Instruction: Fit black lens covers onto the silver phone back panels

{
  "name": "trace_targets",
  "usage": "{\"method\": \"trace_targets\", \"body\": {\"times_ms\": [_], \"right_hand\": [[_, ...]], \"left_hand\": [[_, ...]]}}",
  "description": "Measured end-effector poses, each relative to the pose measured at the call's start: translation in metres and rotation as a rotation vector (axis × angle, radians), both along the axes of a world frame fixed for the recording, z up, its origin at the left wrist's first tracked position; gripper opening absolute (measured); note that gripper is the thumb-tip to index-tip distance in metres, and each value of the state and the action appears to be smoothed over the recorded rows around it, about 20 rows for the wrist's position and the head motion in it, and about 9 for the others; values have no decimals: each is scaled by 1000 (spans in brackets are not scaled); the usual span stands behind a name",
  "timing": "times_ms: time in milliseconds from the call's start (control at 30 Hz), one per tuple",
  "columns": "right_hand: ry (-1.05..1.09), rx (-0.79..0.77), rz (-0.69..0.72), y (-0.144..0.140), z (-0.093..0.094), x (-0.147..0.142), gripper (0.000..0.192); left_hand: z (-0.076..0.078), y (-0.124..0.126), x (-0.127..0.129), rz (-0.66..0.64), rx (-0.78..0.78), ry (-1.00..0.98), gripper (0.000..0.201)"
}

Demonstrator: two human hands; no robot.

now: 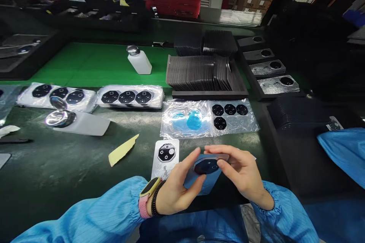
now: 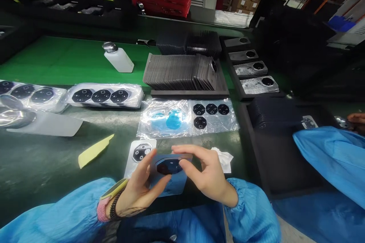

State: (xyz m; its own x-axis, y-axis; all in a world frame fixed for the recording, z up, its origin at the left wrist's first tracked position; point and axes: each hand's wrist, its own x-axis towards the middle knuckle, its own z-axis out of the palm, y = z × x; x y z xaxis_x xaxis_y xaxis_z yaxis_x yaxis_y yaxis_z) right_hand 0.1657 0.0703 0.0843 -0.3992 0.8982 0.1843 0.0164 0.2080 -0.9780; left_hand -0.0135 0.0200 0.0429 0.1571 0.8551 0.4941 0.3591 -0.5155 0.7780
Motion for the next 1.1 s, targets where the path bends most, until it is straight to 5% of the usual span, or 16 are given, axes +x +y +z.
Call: {"method": "trace_targets", "body": {"times_ms": [133, 233, 467, 567, 667, 767, 1100], "right_hand": [[-20, 4, -3, 0, 2, -2, 24], [16, 101, -18, -1, 7, -2, 28], [-2, 312, -85, -6, 23, -2, 32], [-34, 298, -163, -7, 25, -3, 30], [-96, 226, -235, -9, 23, -4, 27], [-127, 175, -252, -11, 18, -3, 25], [-97, 112, -248, -19, 3, -3, 27]], "left_hand": [[9, 7, 0, -148, -161, -164, 72], [25, 14, -1, -240, -222, -289, 54], [51, 21, 3, -160, -95, -234, 20], [51, 28, 7, 49, 109, -152, 24], [49, 37, 5, 267, 501, 109, 21], [48, 42, 0, 231, 764, 407, 15], [44, 44, 5, 110, 773, 505, 22]]}}
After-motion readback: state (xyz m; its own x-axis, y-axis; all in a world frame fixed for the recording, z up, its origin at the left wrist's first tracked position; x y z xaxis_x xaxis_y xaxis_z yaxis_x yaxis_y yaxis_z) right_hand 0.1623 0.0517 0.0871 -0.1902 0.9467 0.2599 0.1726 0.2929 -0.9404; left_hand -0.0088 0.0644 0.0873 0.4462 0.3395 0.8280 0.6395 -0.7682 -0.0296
